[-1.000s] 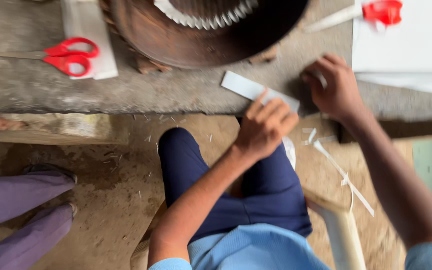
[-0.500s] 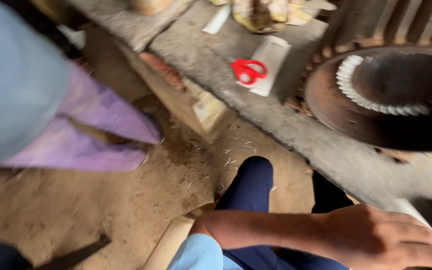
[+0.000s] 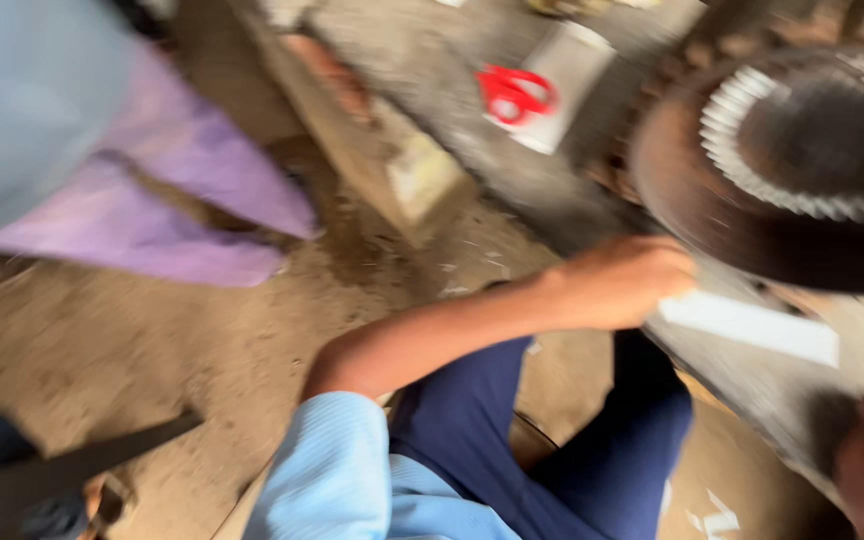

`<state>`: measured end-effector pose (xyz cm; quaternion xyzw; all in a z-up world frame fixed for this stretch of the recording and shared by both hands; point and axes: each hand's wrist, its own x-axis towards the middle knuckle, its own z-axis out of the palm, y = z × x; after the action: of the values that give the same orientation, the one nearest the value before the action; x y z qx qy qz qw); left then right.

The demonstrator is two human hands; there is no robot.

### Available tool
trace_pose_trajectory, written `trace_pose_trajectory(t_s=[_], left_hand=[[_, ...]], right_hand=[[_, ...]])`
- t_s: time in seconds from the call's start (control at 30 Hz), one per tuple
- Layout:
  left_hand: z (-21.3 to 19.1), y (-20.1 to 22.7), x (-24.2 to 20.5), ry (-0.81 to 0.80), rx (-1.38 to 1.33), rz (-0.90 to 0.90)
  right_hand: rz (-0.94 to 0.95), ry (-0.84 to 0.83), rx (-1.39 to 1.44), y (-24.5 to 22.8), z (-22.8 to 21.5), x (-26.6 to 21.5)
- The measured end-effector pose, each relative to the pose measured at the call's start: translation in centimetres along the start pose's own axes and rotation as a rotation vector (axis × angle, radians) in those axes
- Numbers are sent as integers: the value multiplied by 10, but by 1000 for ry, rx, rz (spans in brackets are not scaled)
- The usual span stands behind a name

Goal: The person folds white paper strips and inserts them into the slots of a large metal rotor component. They repeatedly fold, tear, and place the strips into the rotor's slots.

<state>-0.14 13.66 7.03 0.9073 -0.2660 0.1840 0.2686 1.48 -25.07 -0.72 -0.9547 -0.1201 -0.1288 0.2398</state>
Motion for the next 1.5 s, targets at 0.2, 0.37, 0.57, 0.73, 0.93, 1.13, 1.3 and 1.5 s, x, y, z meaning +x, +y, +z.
trace_pose_trajectory(t_s=[0.2,0.37,0.57,0.73,0.93,1.13,1.3,1.5], left_hand=[[29,70,-9,59,-53,61],[74,93,19,-60,-135,6],[97,90,36,-108,-66,-30],[105,84,14,-68,-32,70],[114,80,5,55,-81,149],[123,76,3,105,-40,188],[131,82,1,84,-25,137],[137,80,-3,116,32,175]], right_hand=[[-120,67,41,-51,-26,19],[-173,95,50,-78,-35,28],[-200,106,50,-84,-39,36],[-188,96,60,-77,-36,29],[-219,84,44,-76,-36,30],[-242,77,52,-72,-34,30],[-278,-14,45,-76,-30,26],[-286,-80,69,-85,-39,16]])
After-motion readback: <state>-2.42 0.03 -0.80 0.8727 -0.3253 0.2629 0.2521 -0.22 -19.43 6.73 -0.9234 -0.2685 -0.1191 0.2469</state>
